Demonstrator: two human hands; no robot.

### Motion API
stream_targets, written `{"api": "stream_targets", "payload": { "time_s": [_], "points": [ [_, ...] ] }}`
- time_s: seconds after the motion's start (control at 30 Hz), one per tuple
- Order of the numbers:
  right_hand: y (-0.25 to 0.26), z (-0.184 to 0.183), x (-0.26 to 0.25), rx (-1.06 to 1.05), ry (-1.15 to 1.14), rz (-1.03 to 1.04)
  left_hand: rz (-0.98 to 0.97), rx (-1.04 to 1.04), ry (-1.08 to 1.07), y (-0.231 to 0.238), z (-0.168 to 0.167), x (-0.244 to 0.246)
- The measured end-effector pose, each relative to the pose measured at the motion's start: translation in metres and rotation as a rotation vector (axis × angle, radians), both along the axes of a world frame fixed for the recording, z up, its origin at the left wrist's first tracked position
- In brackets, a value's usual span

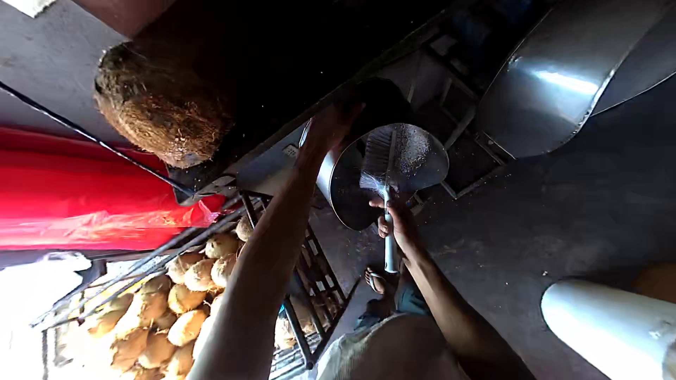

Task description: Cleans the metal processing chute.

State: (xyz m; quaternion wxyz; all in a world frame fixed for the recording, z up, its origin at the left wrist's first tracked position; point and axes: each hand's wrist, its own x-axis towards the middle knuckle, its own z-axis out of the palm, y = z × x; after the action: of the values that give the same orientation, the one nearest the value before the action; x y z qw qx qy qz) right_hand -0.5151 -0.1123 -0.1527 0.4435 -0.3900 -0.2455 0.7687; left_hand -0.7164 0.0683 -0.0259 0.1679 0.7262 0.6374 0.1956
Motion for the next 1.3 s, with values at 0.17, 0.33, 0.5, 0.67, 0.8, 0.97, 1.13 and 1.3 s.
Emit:
{"api": "stream_targets", "payload": {
  "time_s": [0.17, 0.33, 0.5, 0.67, 0.8, 0.97, 1.13, 1.3],
  "points": [
    [0.035, -0.012, -0.015, -0.176, 0.103, -0.156, 0.170, -0.246, 0.024, 0.048, 0.009, 0.020],
    [0.098, 0.011, -0.046, -0.243, 0.208, -0.311, 0.091, -0.225, 0.021, 0.054, 0.008, 0.024],
    [0.042, -0.029, -0.091, 0.634, -0.673, 0.199, 0.134, -0.252, 0.010, 0.059, 0.005, 0.021],
    [0.036, -0.159, 0.004, 0.590, -1.168, 0.926, 0.151, -0.223, 0.024, 0.057, -0.003, 0.018],
    [0.016, -0.112, -0.003, 0.703, -1.087, 0.565, 0.156, -0.215, 0.128, 0.065, -0.011, 0.014],
    [0.056, -0.042, -0.094, 0.678, -0.801, -0.120, 0.195, -0.201, 0.126, 0.068, -0.015, 0.005],
    [0.022, -0.167, -0.042, 0.719, -1.140, 0.710, 0.186, -0.167, 0.031, 0.074, -0.022, -0.004],
    [0.011, -0.140, -0.020, 0.609, -1.207, 0.536, 0.158, -0.125, 0.027, 0.079, -0.028, -0.003]
  ]
}}
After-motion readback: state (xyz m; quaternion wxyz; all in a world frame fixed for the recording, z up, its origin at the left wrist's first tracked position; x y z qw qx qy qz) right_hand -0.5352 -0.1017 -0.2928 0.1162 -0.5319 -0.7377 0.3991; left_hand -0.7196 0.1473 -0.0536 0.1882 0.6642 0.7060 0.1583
